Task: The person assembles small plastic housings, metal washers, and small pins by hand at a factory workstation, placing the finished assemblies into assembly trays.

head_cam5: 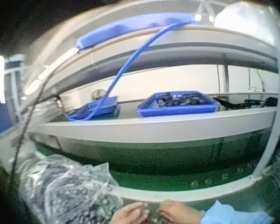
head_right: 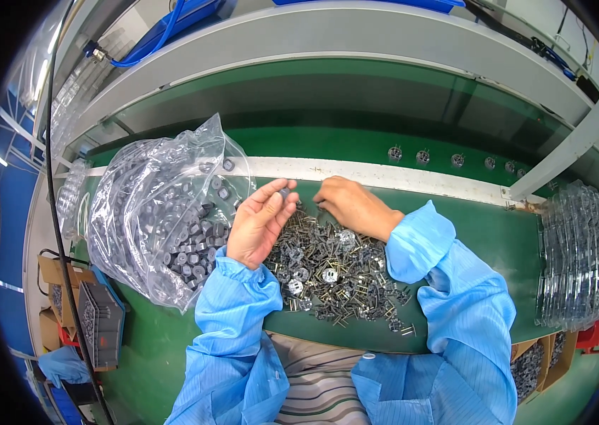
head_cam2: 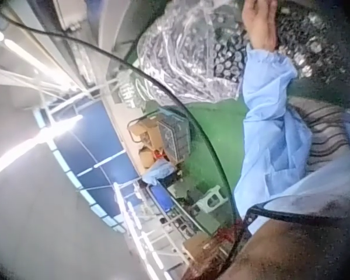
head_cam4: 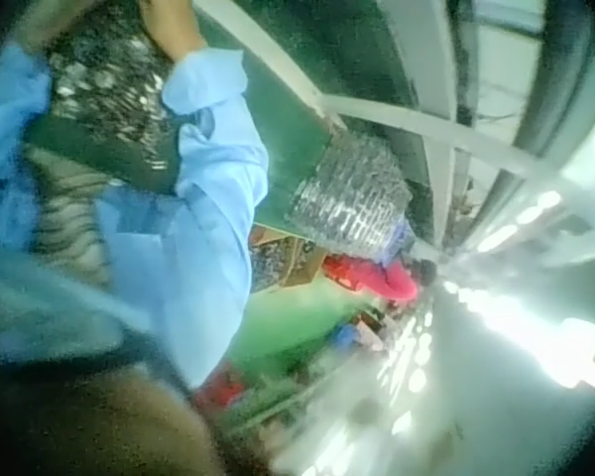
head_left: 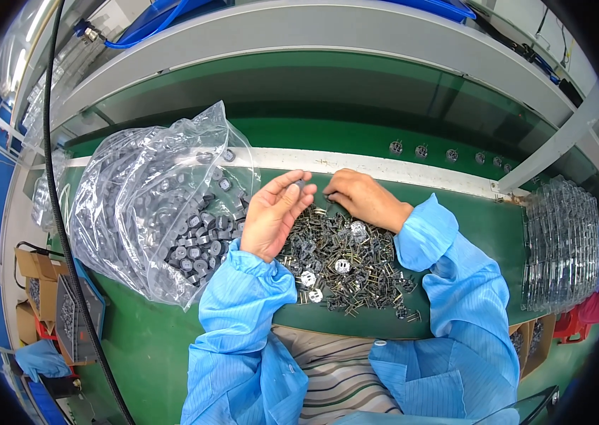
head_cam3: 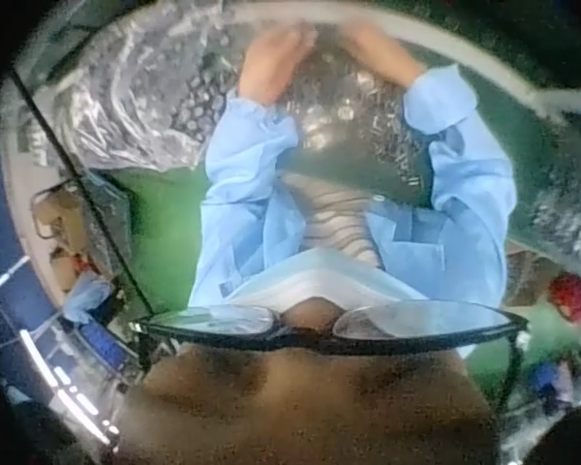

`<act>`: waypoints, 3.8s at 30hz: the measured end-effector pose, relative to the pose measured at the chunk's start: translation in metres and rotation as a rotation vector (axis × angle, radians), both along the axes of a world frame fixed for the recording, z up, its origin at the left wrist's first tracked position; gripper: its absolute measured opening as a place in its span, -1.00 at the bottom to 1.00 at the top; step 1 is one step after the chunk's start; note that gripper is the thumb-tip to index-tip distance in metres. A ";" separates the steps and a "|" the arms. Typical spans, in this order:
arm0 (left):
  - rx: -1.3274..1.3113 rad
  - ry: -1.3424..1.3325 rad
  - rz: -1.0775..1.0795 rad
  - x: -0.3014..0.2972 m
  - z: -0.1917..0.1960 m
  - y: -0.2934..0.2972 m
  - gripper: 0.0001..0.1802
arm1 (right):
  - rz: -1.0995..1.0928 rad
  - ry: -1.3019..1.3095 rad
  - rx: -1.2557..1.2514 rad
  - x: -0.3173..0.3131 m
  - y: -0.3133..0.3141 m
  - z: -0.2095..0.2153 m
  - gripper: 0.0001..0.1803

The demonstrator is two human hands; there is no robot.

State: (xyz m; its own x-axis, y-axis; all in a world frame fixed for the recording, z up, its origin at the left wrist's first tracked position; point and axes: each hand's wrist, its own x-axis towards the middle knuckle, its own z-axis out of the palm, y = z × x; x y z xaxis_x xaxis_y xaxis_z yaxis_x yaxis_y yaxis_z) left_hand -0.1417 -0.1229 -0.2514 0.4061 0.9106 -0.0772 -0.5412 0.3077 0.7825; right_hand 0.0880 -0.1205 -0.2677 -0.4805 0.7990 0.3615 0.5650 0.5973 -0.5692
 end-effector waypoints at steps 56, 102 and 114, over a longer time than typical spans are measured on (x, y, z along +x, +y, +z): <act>1.111 1.041 0.231 0.025 0.008 -0.021 -0.26 | -0.040 0.569 -0.439 -0.011 -0.023 0.026 -0.73; -0.287 -0.305 -0.241 -0.017 0.002 0.012 -0.54 | -0.183 -0.116 -0.069 0.018 0.005 0.011 -0.86; -0.177 0.179 -0.426 -0.001 0.018 -0.002 -0.60 | 0.013 0.283 0.247 -0.002 -0.017 0.047 -0.85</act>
State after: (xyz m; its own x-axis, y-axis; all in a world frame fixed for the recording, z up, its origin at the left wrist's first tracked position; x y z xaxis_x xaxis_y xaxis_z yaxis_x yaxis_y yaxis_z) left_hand -0.1426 -0.1251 -0.2331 0.7053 0.6332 -0.3186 -0.2004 0.6092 0.7673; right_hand 0.0856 -0.1372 -0.2208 -0.3434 0.6652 0.6630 0.3970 0.7426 -0.5394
